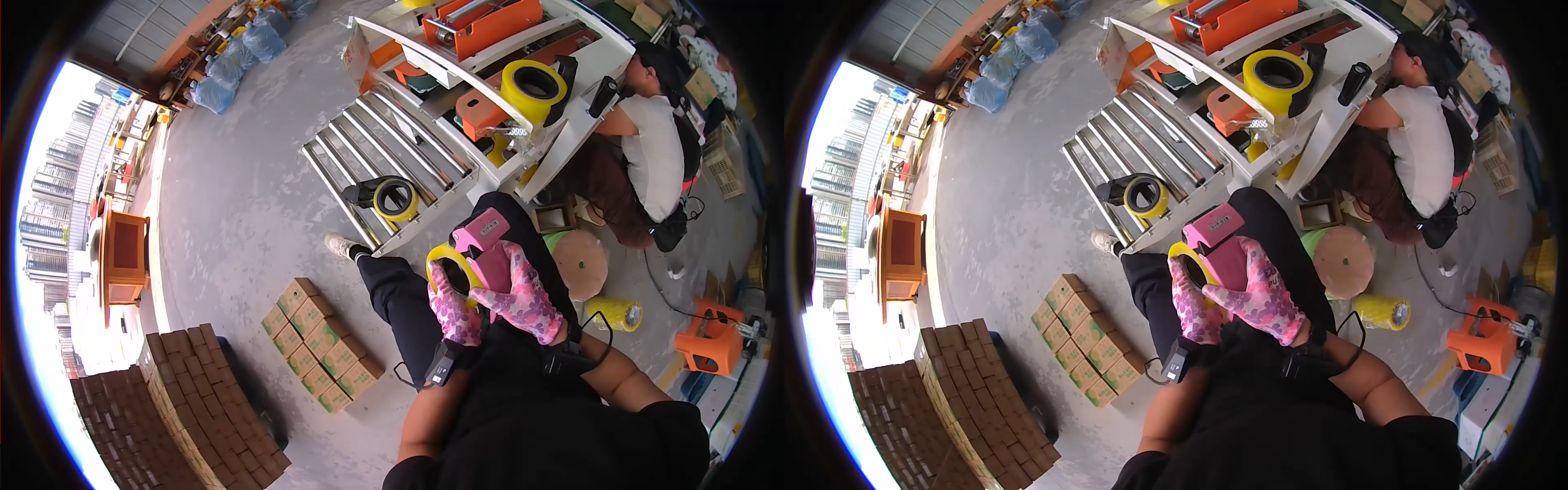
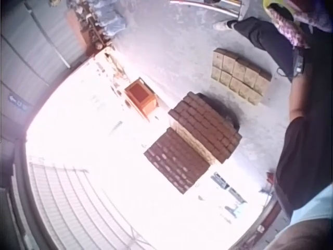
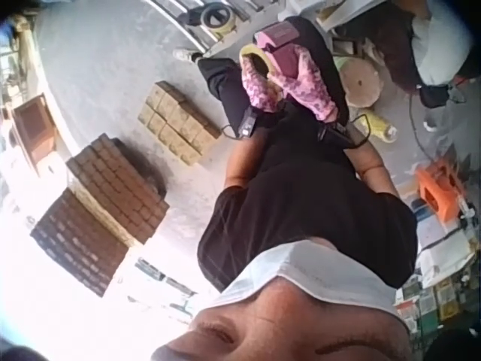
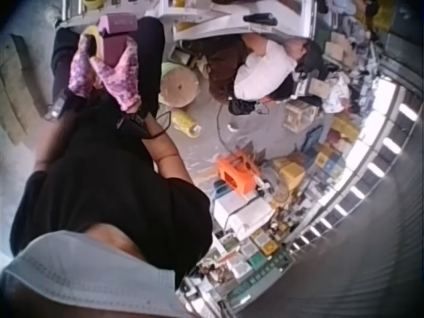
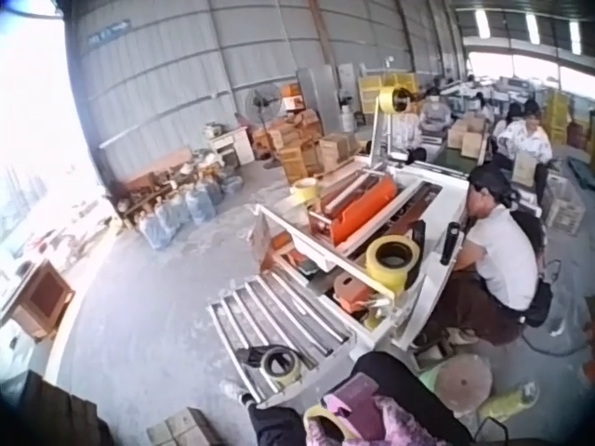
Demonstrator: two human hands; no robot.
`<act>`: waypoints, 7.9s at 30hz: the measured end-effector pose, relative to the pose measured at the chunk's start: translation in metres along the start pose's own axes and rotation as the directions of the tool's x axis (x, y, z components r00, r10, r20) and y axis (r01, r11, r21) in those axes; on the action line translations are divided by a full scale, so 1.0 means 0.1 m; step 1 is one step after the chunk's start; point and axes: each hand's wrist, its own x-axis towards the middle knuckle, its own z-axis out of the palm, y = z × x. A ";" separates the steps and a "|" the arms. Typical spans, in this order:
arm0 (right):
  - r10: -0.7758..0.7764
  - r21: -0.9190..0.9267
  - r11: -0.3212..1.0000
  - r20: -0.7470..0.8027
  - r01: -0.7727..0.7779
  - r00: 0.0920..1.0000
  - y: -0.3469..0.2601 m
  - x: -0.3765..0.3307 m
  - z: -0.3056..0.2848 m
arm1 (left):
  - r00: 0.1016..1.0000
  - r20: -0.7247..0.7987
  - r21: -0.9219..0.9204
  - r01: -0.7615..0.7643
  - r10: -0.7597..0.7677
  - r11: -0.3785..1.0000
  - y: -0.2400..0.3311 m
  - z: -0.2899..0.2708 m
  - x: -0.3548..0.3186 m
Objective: The person unwraps a roll of tape and loads it into a dispenser, then picks up boxes from a conveyor, applies tape to them, and places them on the floor.
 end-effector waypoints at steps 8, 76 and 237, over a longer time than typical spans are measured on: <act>-0.023 0.023 0.999 -0.009 0.023 1.000 0.01 0.00 0.09 | 0.995 -0.025 -0.221 0.088 -0.096 0.971 -0.08 0.03 -0.03; -0.738 -0.134 0.526 0.419 0.840 0.529 -0.68 0.12 -0.36 | 0.726 0.686 -0.080 -0.007 0.060 0.997 0.69 -0.15 -0.22; -0.580 -0.284 0.675 0.367 0.681 0.728 -0.49 0.16 -0.35 | 0.765 0.586 0.300 -0.510 0.266 0.806 0.80 -0.28 -0.23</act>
